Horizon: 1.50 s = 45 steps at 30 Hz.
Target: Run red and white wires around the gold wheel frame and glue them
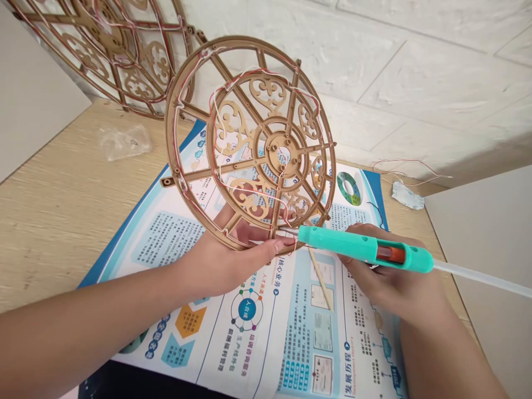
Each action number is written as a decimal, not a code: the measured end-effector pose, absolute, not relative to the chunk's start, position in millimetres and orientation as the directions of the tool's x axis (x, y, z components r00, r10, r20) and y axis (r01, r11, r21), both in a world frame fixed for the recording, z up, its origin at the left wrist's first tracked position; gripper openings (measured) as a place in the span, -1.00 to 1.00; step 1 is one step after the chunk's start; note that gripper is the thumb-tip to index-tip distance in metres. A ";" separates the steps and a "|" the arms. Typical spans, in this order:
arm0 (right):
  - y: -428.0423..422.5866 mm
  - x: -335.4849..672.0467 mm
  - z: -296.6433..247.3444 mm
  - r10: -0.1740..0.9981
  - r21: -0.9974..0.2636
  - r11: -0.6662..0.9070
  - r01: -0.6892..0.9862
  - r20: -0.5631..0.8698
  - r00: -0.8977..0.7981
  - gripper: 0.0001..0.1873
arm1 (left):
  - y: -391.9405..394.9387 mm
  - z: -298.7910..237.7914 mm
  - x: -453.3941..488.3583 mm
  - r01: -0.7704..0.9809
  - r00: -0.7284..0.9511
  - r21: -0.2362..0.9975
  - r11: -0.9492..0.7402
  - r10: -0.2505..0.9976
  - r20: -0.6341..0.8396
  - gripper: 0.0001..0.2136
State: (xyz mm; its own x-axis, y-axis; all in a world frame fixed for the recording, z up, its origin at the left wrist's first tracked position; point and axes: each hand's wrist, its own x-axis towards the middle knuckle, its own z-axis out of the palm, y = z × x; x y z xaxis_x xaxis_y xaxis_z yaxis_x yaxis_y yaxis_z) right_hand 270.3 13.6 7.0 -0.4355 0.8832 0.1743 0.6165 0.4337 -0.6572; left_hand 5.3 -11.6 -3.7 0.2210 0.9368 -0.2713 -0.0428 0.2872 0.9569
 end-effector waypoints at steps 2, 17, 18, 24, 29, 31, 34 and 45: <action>13.3 269.5 7.4 0.882 -0.659 0.435 0.613 0.177 -0.436 -0.92 | -12.3 -3.8 5.5 -0.036 0.223 0.954 0.299 0.933 -0.284 -0.76; 14.2 267.9 8.1 0.829 -0.599 0.532 0.598 0.225 -0.512 -0.91 | -11.0 -6.4 6.4 -0.215 0.305 0.942 0.258 0.934 -0.186 -0.87; 14.5 267.3 7.9 0.816 -0.589 0.556 0.586 0.251 -0.521 -0.91 | -10.9 -6.6 6.6 -0.223 0.306 0.939 0.262 0.933 -0.188 -0.88; 14.3 267.4 6.5 0.809 -0.555 0.574 0.602 0.269 -0.523 -0.90 | -10.9 -6.9 6.9 -0.246 0.287 0.935 0.257 0.940 -0.183 -0.83; 14.2 269.8 6.8 0.814 -0.554 0.566 0.610 0.260 -0.519 -0.90 | -10.3 -3.4 7.8 -0.228 0.282 0.947 0.227 0.946 -0.159 -0.84; 14.6 269.5 6.7 0.816 -0.570 0.559 0.602 0.253 -0.519 -0.90 | -9.7 -1.4 8.4 -0.220 0.273 0.953 0.206 0.951 -0.143 -0.85; 15.4 268.6 6.3 0.823 -0.584 0.544 0.603 0.232 -0.518 -0.91 | -9.2 1.4 9.2 -0.207 0.260 0.957 0.202 0.955 -0.145 -0.86; 17.4 268.0 8.0 0.830 -0.652 0.508 0.564 0.193 -0.524 -0.91 | -9.4 -0.6 8.1 -0.210 0.286 0.937 0.279 0.934 -0.215 -0.86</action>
